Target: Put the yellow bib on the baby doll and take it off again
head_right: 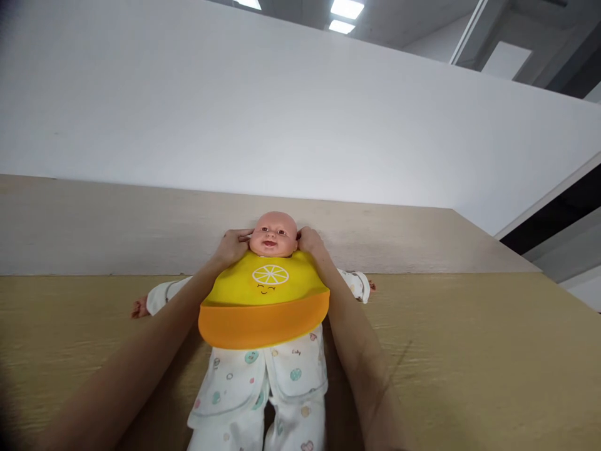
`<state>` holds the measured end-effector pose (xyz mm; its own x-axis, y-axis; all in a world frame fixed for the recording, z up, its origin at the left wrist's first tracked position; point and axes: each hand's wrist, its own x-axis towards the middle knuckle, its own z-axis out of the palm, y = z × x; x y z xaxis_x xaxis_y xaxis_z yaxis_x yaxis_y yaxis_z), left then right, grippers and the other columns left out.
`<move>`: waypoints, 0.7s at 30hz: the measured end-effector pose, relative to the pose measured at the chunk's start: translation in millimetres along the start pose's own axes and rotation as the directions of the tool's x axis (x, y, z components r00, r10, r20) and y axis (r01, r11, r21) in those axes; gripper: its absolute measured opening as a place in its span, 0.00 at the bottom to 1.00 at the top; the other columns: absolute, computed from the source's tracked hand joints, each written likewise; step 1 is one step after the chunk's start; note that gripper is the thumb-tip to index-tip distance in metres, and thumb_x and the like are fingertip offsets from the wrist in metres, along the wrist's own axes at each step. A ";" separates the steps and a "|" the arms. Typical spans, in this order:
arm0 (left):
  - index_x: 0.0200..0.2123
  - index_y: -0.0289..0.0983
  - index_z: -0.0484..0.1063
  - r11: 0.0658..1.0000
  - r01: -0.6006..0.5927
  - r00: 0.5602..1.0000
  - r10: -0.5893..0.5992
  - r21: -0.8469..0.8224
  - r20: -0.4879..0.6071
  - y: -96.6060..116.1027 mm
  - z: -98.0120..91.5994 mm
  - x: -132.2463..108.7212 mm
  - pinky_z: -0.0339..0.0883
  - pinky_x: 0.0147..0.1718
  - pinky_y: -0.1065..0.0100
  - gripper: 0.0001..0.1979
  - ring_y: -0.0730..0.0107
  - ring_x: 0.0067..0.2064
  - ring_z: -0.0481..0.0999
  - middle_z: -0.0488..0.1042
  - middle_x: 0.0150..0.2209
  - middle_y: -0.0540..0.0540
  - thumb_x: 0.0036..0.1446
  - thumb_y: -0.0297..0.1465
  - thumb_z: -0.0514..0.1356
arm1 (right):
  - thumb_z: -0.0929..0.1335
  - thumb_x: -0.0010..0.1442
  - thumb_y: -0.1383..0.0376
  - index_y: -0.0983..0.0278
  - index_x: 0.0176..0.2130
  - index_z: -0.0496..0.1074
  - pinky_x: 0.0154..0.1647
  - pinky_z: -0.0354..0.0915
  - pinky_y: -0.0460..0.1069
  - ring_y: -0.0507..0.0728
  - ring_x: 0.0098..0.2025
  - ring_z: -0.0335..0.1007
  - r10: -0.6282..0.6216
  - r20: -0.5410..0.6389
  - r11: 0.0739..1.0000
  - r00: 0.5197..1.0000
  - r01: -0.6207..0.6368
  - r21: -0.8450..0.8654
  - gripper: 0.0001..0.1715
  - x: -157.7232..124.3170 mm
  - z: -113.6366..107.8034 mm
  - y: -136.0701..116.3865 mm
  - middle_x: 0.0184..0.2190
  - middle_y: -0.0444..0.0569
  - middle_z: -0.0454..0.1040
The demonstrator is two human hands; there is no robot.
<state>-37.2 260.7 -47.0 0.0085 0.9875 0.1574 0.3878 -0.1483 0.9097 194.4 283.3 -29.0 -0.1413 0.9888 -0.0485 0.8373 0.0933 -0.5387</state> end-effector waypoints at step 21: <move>0.36 0.37 0.82 0.993 0.048 0.996 -0.040 -0.105 0.078 2.0 0.6 -2.3 0.71 0.38 0.69 0.22 0.57 0.43 0.79 0.83 0.36 0.48 0.36 0.24 0.56 | 0.67 0.66 0.55 0.69 0.46 0.72 0.45 0.71 0.51 0.56 0.44 0.72 0.022 0.027 0.992 0.999 -0.025 0.122 0.20 -15.0 -2.1 -2.4 0.43 0.50 0.73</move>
<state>-36.0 258.1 -45.8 0.0651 0.9938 0.0900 0.2891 -0.1051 0.9515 195.7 268.5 -25.3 -0.1367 0.9871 -0.0829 0.7700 0.0533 -0.6358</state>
